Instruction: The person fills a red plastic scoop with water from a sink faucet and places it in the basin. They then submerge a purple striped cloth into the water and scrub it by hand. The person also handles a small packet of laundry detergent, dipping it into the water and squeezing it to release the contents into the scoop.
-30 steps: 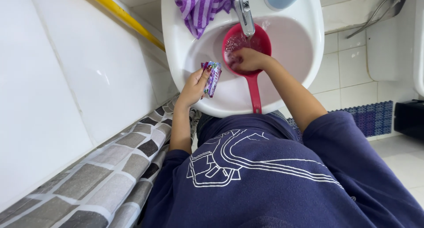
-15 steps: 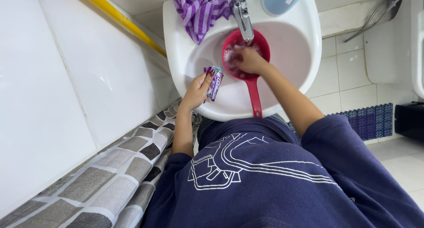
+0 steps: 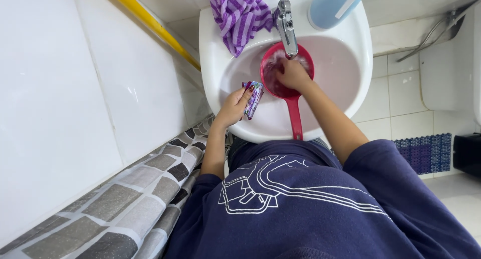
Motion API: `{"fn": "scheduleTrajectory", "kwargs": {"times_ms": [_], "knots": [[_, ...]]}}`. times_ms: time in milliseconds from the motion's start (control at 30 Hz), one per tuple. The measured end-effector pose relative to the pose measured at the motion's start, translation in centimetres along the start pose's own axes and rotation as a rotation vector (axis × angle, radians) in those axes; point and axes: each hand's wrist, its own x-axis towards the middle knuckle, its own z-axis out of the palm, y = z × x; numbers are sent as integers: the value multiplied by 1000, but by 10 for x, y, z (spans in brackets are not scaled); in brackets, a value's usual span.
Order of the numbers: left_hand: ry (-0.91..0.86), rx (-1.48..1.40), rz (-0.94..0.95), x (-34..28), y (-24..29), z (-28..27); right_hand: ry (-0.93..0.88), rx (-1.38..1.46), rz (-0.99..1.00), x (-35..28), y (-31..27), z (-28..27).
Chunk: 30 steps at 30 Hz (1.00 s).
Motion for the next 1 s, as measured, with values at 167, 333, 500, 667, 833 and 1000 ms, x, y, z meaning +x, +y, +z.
{"fn": "scheduleTrajectory", "kwargs": {"times_ms": [167,333,500,667,833,1000], "knots": [[-7,-21,-6,-2,10,-1,-12,-438,79,-12,-16,-2],[-3,-17,-22,-6,10,-1,169,-473,267,-3,-9,2],[-13,1,-23,-5,11,-3,87,-252,47,-2,-7,-1],[-24,6,-11,-5,9,-2,20,-376,-142,-5,-11,-8],[-13,14,-50,-5,16,3,160,-472,17,-12,-34,-10],[-8,22,-43,-5,9,4,202,-489,120,22,30,18]]}}
